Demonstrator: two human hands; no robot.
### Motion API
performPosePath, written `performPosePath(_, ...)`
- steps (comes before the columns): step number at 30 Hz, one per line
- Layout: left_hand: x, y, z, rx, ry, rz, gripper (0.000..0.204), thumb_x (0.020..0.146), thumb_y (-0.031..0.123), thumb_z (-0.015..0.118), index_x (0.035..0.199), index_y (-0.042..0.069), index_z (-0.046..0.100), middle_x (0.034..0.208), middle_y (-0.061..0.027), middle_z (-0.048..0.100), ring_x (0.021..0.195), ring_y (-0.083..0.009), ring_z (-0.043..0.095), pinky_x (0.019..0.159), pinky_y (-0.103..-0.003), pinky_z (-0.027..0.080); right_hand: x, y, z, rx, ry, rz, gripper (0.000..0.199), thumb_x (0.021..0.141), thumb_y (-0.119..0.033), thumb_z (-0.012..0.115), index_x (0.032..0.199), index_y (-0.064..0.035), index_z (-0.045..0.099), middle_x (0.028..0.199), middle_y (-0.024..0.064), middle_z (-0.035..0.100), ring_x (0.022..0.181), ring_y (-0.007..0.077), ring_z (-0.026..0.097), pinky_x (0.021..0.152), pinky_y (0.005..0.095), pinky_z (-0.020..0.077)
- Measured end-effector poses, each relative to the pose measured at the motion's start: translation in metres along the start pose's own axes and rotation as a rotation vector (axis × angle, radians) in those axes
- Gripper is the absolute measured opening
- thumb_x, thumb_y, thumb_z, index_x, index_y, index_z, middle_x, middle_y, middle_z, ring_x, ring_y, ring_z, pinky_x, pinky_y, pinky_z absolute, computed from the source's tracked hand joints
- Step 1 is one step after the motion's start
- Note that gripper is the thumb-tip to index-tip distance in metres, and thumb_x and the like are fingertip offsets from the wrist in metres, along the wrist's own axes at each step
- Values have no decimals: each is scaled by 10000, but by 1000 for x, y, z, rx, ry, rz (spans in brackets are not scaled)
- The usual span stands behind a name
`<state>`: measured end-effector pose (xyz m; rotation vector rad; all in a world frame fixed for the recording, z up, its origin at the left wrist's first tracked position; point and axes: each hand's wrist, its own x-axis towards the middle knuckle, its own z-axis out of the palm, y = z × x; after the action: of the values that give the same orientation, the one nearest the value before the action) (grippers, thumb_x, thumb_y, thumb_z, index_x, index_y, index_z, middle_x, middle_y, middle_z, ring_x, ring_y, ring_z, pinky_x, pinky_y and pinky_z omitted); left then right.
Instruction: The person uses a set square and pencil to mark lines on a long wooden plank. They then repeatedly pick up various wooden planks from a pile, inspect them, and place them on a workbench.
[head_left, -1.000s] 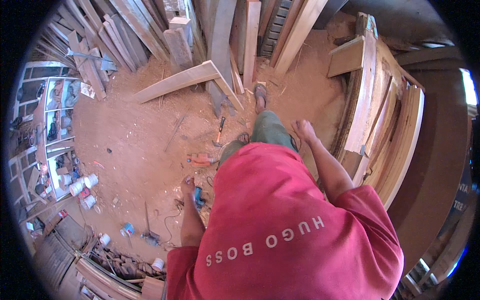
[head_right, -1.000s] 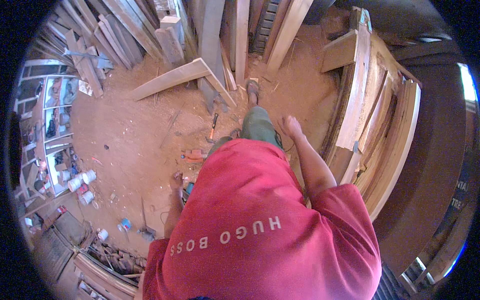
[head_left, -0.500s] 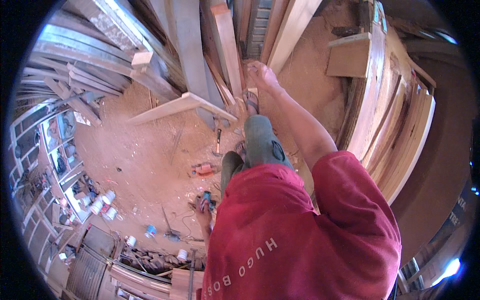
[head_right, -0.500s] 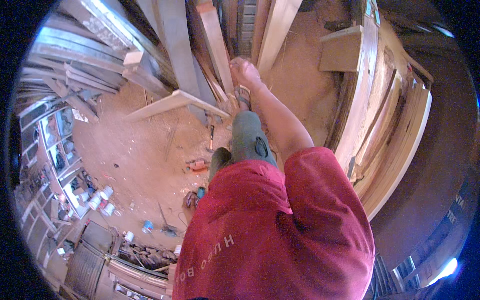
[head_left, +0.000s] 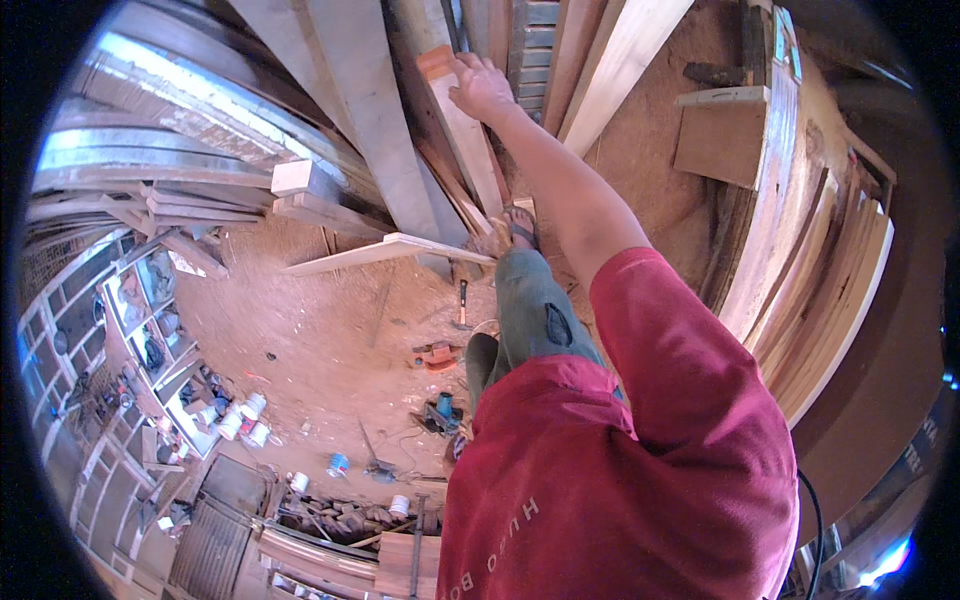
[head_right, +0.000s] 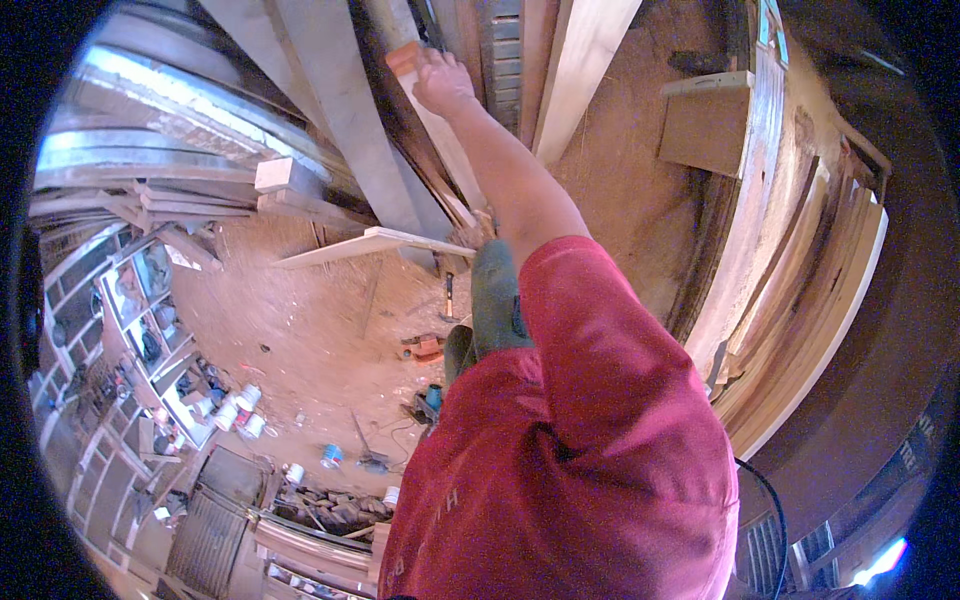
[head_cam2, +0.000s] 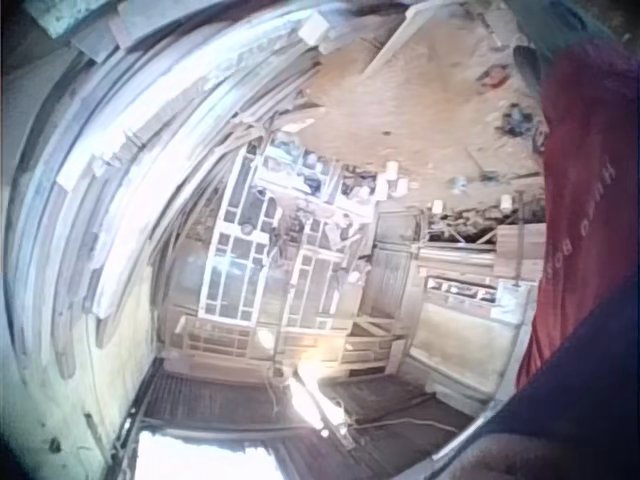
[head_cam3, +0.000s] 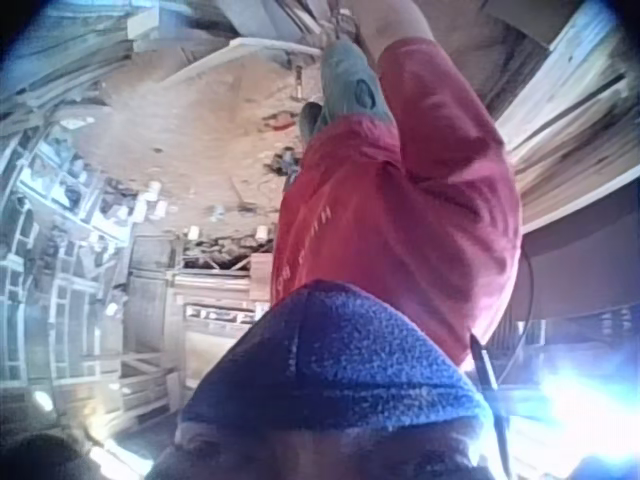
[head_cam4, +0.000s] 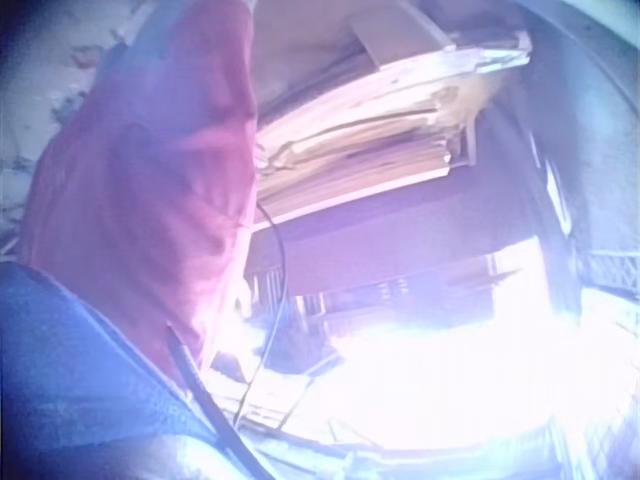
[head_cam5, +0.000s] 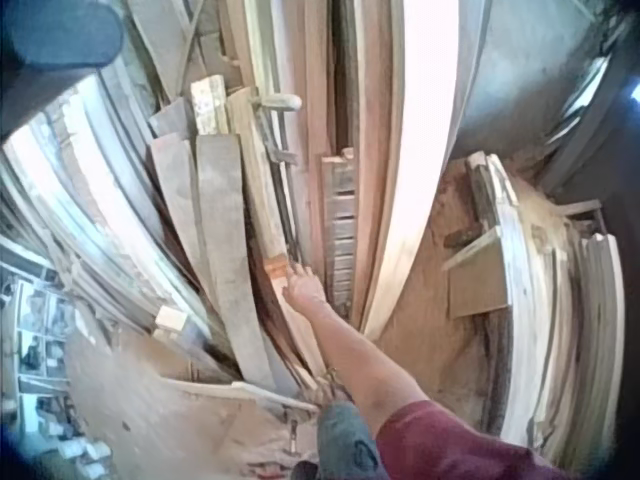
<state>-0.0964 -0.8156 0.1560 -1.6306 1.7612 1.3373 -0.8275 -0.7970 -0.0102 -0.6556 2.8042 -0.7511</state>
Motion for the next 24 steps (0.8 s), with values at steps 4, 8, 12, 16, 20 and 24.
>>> performPosePath(4,-14,18,-6,8,-12,-53,375,969,241,662,1247,-6,618,1043,-108,691,938,-156,627,829,-303,510,28,-9,-1,-140,-68,-153,513,889,-236,612,1383,-161,497,1461,66,470,1351,293,440,1063,503,419)
performPosePath(8,-14,37,-19,13,-4,-72,380,969,241,661,1255,-4,613,1055,-115,693,953,-163,631,840,-308,512,39,4,20,-312,-81,-216,386,984,-230,463,1365,-200,519,1458,46,479,1388,266,399,1072,539,378)
performPosePath(12,-10,35,-27,-7,34,-101,386,969,240,661,1263,-3,608,1066,-123,695,967,-169,635,850,-313,513,23,9,17,-396,-151,-232,363,957,-141,477,1312,-113,546,1467,66,463,1377,260,409,1061,468,386)
performPosePath(16,5,51,-22,-29,35,-113,384,978,220,642,1294,10,586,1124,-152,688,1030,-194,639,897,-331,507,9,30,-4,-380,-17,-239,314,928,-169,520,1230,-117,587,1274,57,585,1274,234,491,991,426,399)
performPosePath(20,13,74,-9,-34,-34,-19,388,982,216,635,1303,6,578,1132,-147,685,1036,-195,637,904,-330,503,-9,57,-32,-596,-35,-230,327,906,-182,549,1226,-136,592,1226,58,615,1261,234,503,982,406,392)
performPosePath(24,20,106,6,-14,-82,-2,394,984,216,631,1303,-8,572,1142,-143,681,1047,-196,633,918,-324,493,-17,90,-37,-755,-30,-167,343,924,-214,540,1258,-153,590,1337,80,556,1295,242,454,960,436,389)
